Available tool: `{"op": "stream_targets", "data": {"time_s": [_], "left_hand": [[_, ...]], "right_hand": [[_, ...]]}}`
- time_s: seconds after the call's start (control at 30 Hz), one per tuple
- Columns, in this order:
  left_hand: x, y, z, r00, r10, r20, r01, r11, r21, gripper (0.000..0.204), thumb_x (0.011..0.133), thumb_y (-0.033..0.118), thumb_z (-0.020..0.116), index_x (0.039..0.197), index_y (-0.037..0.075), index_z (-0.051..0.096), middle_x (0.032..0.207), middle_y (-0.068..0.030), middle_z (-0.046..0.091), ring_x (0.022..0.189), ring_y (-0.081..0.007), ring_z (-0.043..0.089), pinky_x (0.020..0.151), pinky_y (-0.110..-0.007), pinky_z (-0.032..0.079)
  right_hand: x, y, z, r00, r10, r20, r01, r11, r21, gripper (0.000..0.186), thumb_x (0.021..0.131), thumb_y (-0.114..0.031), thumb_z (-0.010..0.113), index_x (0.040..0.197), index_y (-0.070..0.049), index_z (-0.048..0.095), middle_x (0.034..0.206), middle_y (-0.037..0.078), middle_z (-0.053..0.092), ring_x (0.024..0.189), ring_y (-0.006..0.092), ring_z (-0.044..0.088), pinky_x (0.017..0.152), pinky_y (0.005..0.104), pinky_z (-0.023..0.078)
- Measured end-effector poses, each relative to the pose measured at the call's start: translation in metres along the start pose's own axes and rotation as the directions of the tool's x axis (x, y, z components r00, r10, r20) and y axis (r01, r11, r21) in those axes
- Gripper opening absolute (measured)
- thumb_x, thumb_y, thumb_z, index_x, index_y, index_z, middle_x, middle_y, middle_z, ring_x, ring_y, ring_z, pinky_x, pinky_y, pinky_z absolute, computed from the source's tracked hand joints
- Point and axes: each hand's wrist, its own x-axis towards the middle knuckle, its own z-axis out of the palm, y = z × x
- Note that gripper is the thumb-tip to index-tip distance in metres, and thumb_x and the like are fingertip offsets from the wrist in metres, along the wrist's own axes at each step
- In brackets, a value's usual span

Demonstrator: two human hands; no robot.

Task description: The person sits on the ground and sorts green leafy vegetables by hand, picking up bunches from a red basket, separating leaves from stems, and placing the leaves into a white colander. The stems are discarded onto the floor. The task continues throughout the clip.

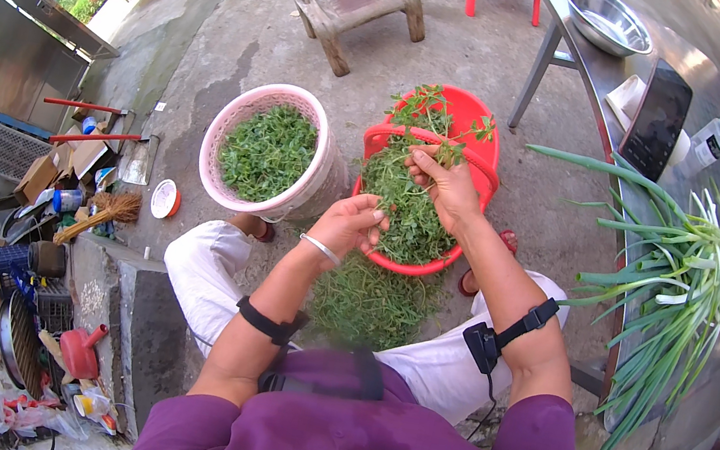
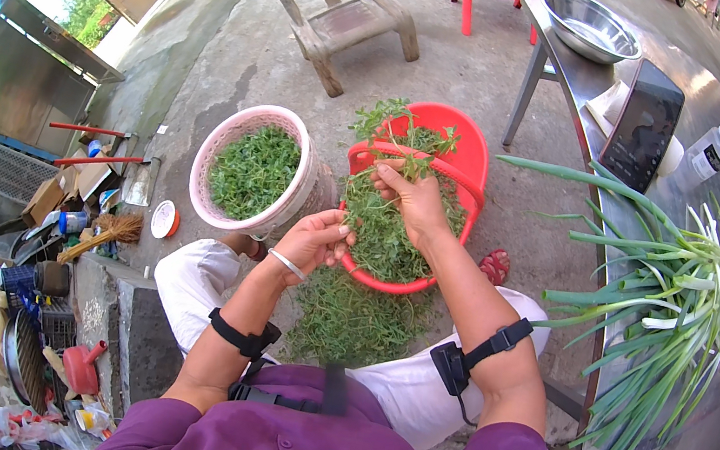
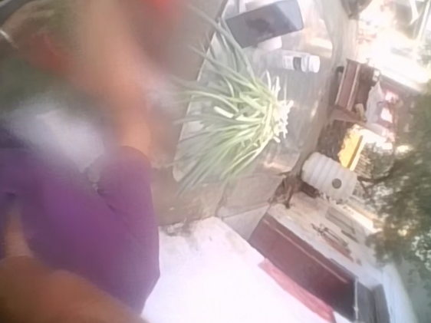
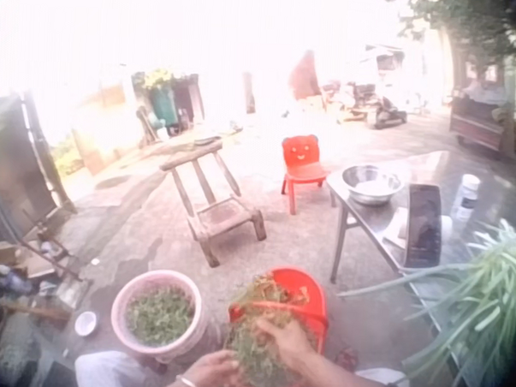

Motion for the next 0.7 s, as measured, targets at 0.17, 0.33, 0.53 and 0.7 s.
{"op": "stream_targets", "data": {"time_s": [0.17,0.33,0.53,0.7], "left_hand": [[0.0,-0.002,-0.014,0.999,0.036,-0.026,-0.04,0.989,-0.145,0.015,0.098,0.018,0.054,0.109,0.008,0.057,0.082,0.0013,0.06,0.069,-0.0053,0.056,0.056,-0.019,0.045],[0.0,-0.001,-0.01,0.983,0.103,-0.151,-0.134,0.969,-0.208,0.014,0.099,0.024,0.053,0.1,0.01,0.055,0.088,0.0011,0.061,0.076,-0.0096,0.059,0.064,-0.024,0.051],[0.001,0.003,-0.008,0.975,0.029,-0.219,-0.092,0.955,-0.281,0.025,0.098,0.03,0.053,0.11,0.008,0.058,0.097,-0.0037,0.062,0.092,-0.0142,0.062,0.074,-0.029,0.054],[0.001,0.002,-0.002,0.964,0.034,-0.263,-0.096,0.969,-0.228,0.029,0.097,0.03,0.055,0.116,0.009,0.06,0.108,-0.0066,0.063,0.106,-0.0154,0.059,0.082,-0.032,0.048]], "right_hand": [[0.001,-0.005,-0.002,1.0,-0.018,-0.015,0.019,0.998,0.058,0.021,0.089,-0.011,0.067,0.108,-0.002,0.064,0.091,0.005,0.069,0.078,0.0084,0.062,0.067,0.0219,0.048],[-0.002,-0.004,0.003,0.996,0.001,0.089,0.007,0.996,-0.091,0.018,0.09,-0.01,0.067,0.105,-0.001,0.064,0.092,0.007,0.069,0.077,0.0093,0.062,0.067,0.0231,0.049],[-0.005,0.001,0.007,0.993,-0.01,0.12,0.036,0.976,-0.214,0.019,0.088,-0.012,0.068,0.102,0.0,0.065,0.091,0.008,0.07,0.078,0.0108,0.063,0.07,0.0242,0.049],[-0.003,0.002,0.005,0.993,-0.014,0.119,0.04,0.975,-0.219,0.018,0.088,-0.013,0.068,0.1,-0.001,0.066,0.089,0.007,0.07,0.076,0.0102,0.062,0.069,0.0238,0.049]]}}
